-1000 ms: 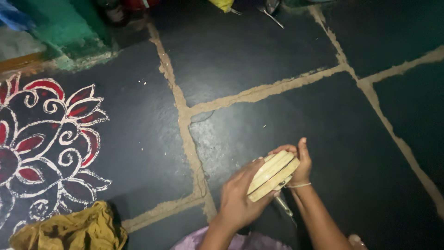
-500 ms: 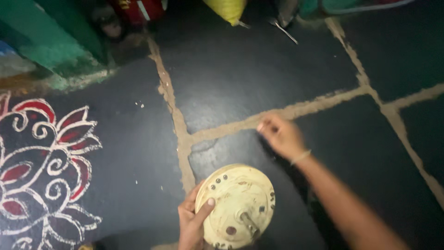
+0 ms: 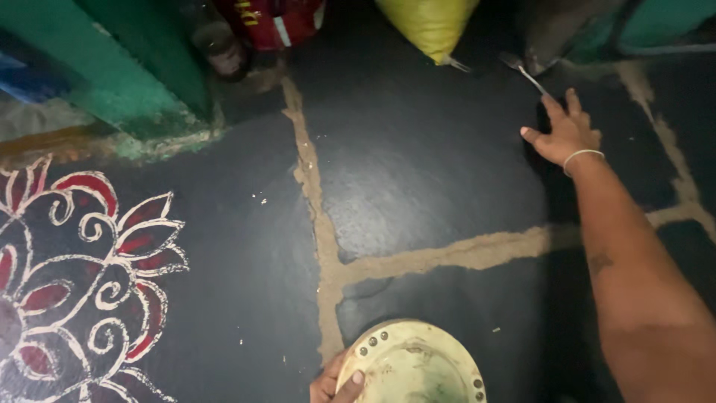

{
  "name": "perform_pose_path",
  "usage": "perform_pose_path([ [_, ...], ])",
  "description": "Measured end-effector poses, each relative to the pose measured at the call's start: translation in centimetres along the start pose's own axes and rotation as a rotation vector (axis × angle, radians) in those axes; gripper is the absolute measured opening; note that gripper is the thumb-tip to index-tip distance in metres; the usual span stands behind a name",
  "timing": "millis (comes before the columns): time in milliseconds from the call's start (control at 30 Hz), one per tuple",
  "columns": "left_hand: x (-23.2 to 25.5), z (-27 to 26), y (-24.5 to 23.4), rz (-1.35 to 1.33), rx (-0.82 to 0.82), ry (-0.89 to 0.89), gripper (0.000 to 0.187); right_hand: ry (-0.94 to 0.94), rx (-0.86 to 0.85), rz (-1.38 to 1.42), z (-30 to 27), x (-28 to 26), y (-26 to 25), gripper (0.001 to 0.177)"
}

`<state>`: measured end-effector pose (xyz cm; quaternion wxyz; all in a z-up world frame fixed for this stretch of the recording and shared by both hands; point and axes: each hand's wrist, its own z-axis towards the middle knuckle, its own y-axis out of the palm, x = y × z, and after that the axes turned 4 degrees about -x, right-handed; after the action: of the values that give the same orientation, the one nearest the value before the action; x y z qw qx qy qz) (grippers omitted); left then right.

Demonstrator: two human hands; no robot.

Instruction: The person sits on the floor and uses a screwdriver to remove screws from a circular electrical fixture. They then use a fork to adjust the central socket and wires, and finally insert a small white plastic piece into the socket.

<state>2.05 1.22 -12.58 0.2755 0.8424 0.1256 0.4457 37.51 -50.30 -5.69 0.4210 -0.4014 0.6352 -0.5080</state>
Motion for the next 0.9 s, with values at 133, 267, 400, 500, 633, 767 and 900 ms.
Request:
perform_pose_path([
  [133,1.7,-0.5,1.1,0.081,-0.023,-0.001,0.045,-0.181,0.202,-0.313,-2.0,-2.0,1.3,0.058],
  [267,3.7,-1.1,3.8,0.086,0.114,0.058,0.045,-0.351,0.241,-0.578,-11.2,-4.4,3.1,0.052],
  [400,5.3,-1.7,6.2,-0.021,0.212,0.008,0.046,-0.513,0.131,-0.169,-22.8,-4.8,1.7,0.044],
  [500,6.1,-2.4,7.3,-0.073,0.162,0.035,0.047,-0.596,0.145,-0.057,-29.3,-4.7,-1.3,0.022],
  [633,6.7,-3.9,8.3,-0.054,0.113,0.059,0.051,-0.409,0.065,0.138,-36.3,-4.5,-6.6,0.014],
  [767,6.9,-5.5,9.2,0.058,0.108,0.127,0.054,-0.127,0.049,0.551,-40.9,-3.9,-12.4,0.018],
  [900,6.9,-7.0,10.2,0.218,0.051,0.289,0.059,-0.575,0.176,0.419,-45.0,-5.1,-11.3,0.034],
])
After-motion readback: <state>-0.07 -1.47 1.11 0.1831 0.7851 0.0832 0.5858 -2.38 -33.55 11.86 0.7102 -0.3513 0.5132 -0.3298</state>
